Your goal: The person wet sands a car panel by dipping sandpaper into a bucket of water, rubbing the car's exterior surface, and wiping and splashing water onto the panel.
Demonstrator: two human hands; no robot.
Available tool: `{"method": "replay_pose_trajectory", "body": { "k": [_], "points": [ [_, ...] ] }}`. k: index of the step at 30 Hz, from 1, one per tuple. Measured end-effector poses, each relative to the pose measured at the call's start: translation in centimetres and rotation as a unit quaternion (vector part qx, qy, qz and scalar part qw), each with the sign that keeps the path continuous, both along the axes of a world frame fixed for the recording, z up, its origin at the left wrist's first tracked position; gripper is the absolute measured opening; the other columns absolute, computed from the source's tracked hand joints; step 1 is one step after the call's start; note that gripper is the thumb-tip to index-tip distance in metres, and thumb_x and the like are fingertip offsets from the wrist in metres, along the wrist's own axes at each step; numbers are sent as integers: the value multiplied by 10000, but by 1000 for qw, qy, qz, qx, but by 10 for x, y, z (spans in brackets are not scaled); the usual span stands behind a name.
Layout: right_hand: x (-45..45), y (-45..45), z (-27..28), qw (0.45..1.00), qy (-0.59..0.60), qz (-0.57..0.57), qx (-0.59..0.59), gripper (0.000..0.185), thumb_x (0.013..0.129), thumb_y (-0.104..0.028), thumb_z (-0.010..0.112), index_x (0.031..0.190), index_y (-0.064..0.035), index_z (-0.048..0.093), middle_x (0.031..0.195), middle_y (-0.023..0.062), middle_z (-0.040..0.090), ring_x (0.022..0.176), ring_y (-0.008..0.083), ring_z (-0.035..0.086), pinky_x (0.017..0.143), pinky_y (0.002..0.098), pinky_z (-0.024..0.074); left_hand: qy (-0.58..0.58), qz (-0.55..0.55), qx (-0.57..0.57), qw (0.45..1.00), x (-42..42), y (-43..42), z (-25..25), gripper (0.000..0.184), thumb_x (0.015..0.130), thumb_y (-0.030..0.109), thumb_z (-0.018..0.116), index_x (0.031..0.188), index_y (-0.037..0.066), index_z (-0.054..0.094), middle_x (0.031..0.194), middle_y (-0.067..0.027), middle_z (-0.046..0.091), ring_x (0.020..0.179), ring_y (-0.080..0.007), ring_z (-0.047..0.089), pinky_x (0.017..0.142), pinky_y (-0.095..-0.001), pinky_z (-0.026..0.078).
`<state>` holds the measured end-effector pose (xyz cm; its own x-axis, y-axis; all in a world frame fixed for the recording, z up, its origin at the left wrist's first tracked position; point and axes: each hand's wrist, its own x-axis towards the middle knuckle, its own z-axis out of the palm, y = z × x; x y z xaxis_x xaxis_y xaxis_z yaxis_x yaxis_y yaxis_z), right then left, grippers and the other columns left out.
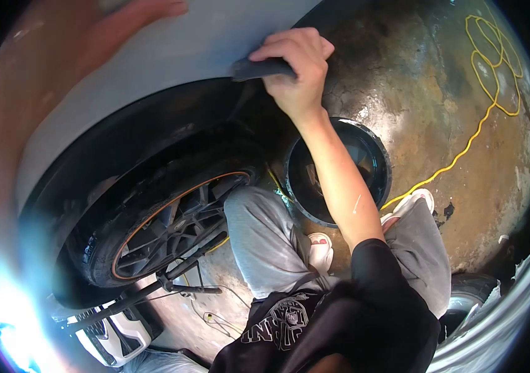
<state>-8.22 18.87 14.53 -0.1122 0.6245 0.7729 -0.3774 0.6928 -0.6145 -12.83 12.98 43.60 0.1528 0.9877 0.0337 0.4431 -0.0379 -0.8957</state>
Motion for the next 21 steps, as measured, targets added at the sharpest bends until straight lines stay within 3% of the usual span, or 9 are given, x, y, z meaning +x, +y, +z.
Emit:
{"method": "replay_pose_trajectory", "body": {
  "k": [3,6,7,9,11,12,14,16,21],
  "points": [
    [0,-4,-11,999,-24,-26,-28,254,558,-37,795,734,-207,730,818,-66,695,888,170,612,856,360,301,2,19,-14,1000,12,-5,16,727,579,138,962,1261,137,710,1532,-179,494,1481,-369,401,1191,-511,425],
    [-2,-26,56,998,41,46,15,252,538,-147,796,761,-236,719,875,-86,687,971,173,585,883,392,284,18,2,-23,1000,-3,-7,1,726,582,128,962,1263,136,710,1529,-180,497,1482,-368,400,1192,-514,424],
    [-1,-29,65,998,26,49,31,277,533,-129,787,782,-230,716,899,-89,685,978,180,582,890,390,279,-22,-47,17,998,-11,-6,-10,720,587,127,960,1262,135,710,1530,-179,496,1480,-368,402,1189,-510,428],
    [-2,-25,39,999,19,27,-4,279,526,-93,778,773,-211,727,887,-81,685,973,182,585,880,389,279,-56,-103,61,991,-13,-6,-16,714,592,126,959,1261,134,710,1531,-177,496,1479,-367,404,1186,-507,431],
    [-2,-24,-11,998,-35,-6,-52,251,527,-79,814,725,-206,727,848,-73,694,944,186,598,868,386,288,-7,-82,48,996,-5,-7,-7,710,599,126,958,1263,130,708,1528,-176,497,1476,-363,407,1189,-501,430],
    [-2,-22,-8,998,-31,-5,-51,226,548,-110,831,721,-207,722,845,-72,696,942,186,599,867,385,289,12,-73,45,996,-5,-7,0,709,601,126,957,1264,129,708,1527,-175,497,1475,-362,407,1190,-499,430],
    [2,-25,18,1000,-4,5,-17,207,572,-115,824,737,-190,724,836,-43,695,925,197,610,873,366,316,80,-30,-11,996,-14,-5,12,701,606,143,958,1260,133,709,1524,-170,500,1473,-356,411,1189,-498,430],
    [8,-30,79,999,35,36,22,215,575,-98,806,761,-173,729,833,-8,694,914,209,622,876,354,347,92,-16,-37,995,-17,-6,8,695,608,157,958,1258,137,710,1520,-166,504,1471,-354,414,1183,-499,433],
    [10,-20,12,998,-53,-10,-30,220,584,-104,836,775,-165,746,834,-23,699,871,198,629,869,346,355,95,-30,-23,995,-7,-3,20,685,614,193,959,1252,150,714,1508,-162,513,1464,-352,424,1163,-504,442]
  ]
}}
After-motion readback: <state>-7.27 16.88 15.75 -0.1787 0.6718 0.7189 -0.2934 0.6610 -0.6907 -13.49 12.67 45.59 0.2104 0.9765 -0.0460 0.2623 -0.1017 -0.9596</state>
